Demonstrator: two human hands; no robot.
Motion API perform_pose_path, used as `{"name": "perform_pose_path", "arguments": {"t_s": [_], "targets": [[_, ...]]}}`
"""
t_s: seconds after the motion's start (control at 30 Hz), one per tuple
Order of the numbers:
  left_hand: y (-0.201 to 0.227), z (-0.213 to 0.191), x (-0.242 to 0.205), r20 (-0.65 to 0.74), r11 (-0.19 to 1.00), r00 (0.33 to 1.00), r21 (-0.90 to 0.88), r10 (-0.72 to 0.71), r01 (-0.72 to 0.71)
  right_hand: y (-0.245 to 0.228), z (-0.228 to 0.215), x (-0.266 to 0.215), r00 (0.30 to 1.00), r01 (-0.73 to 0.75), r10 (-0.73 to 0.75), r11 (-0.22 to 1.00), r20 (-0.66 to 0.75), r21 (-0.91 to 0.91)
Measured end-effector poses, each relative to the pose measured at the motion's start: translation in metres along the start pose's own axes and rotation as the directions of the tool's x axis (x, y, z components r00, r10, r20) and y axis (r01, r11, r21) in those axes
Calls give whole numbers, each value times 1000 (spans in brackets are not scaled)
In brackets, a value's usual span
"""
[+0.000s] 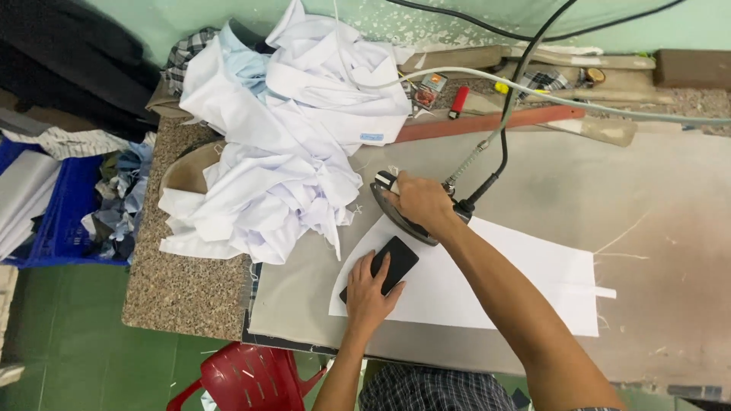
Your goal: The person irons a white fabric piece on a work table using a steam iron and a black rectangular pressing block. They repeatedly move the iron over the fabric while holding the block in place with the other hand. The person occasionally adjusts the fabric's position on the table.
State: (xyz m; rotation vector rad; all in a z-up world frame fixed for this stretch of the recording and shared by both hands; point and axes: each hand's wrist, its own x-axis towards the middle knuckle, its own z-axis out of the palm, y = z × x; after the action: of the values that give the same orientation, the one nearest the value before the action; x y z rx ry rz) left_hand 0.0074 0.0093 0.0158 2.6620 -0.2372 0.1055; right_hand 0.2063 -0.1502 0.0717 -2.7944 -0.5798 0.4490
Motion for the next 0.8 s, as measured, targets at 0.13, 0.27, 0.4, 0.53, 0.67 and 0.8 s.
{"name": "perform_pose_path", "arguments": {"t_s": [0.13, 0.27, 0.4, 0.53, 0.67, 0.8], "targets": [[0, -1, -1, 92, 1000, 996, 17, -14, 12, 5, 2, -35, 985, -173, 172, 983, 14, 56], [-6, 8, -6, 123, 998, 992, 65, 17, -25, 23, -8, -63, 960, -281, 281, 958, 9, 59], [-13, 20, 3, 133, 996, 990, 70, 46, -56, 38, -14, -76, 939, -342, 343, 937, 4, 65], [-10, 28, 47, 92, 996, 992, 16, 89, -91, 36, -21, -81, 933, -355, 359, 928, -26, 111], [-16, 42, 94, 51, 989, 993, 98, 104, -109, 34, -28, -84, 916, -389, 400, 897, -10, 207], [-10, 44, 115, -63, 981, 996, 188, 56, -43, 39, -22, -81, 923, -370, 384, 909, -40, 191]]}}
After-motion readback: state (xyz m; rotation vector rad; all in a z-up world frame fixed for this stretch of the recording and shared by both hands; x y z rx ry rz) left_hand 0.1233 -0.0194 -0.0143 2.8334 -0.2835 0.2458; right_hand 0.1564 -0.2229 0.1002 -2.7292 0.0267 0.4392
